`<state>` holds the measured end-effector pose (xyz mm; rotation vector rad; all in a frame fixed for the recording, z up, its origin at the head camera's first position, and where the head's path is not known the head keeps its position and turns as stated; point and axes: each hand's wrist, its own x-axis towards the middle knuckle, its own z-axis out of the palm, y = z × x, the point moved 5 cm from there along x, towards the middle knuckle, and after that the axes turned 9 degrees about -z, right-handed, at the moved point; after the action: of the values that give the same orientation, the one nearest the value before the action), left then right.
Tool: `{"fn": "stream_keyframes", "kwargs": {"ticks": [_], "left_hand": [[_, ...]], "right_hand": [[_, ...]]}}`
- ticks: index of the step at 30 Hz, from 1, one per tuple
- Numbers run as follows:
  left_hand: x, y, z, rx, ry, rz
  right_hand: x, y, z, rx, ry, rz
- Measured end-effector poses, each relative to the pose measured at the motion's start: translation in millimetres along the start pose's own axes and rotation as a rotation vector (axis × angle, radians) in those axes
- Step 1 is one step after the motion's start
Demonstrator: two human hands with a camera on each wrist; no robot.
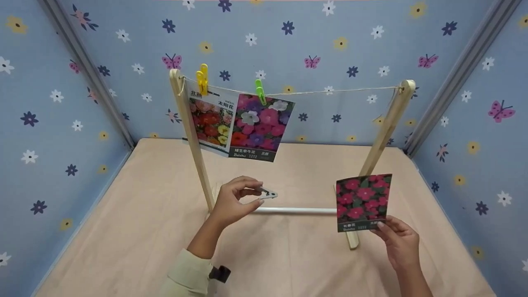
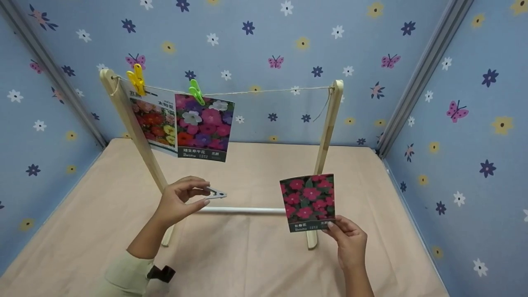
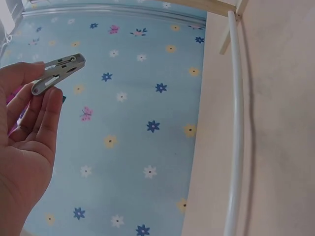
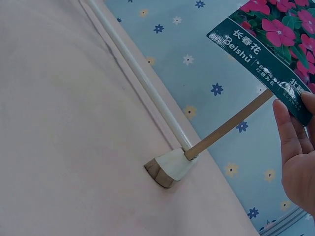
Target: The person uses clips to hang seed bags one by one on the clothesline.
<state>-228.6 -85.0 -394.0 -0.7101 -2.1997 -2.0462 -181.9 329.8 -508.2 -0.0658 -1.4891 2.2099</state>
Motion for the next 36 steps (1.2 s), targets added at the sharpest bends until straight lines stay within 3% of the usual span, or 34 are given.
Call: {"fn": "stream_keyframes", "kwargs": {"ticks": [8,13,19,25,36], "left_hand": [[13.8,16.7,13.6,0.002,-0.034,0.064],[27.5,13.1,17.8,0.066,-0.023,0.117],[42.3,17.6,21.2,0.054,-0.027,0.172],[55.7,38.2,25.5,0.089,-0.027,0.235],[85.9,88.6,25.1,0.141,0.01,0.332]], "right_hand": [[0,-5,12.6,0.029,-0.057,-0.038],[2,-7,18.7,-0.005,-0.071,-0.055],[3,-11,26.9,-0.06,-0.085,-0.086],[8,-18,39.2,-0.057,-0.085,-0.142],[24,-35,59.7,-0.001,-0.005,-0.182]]}}
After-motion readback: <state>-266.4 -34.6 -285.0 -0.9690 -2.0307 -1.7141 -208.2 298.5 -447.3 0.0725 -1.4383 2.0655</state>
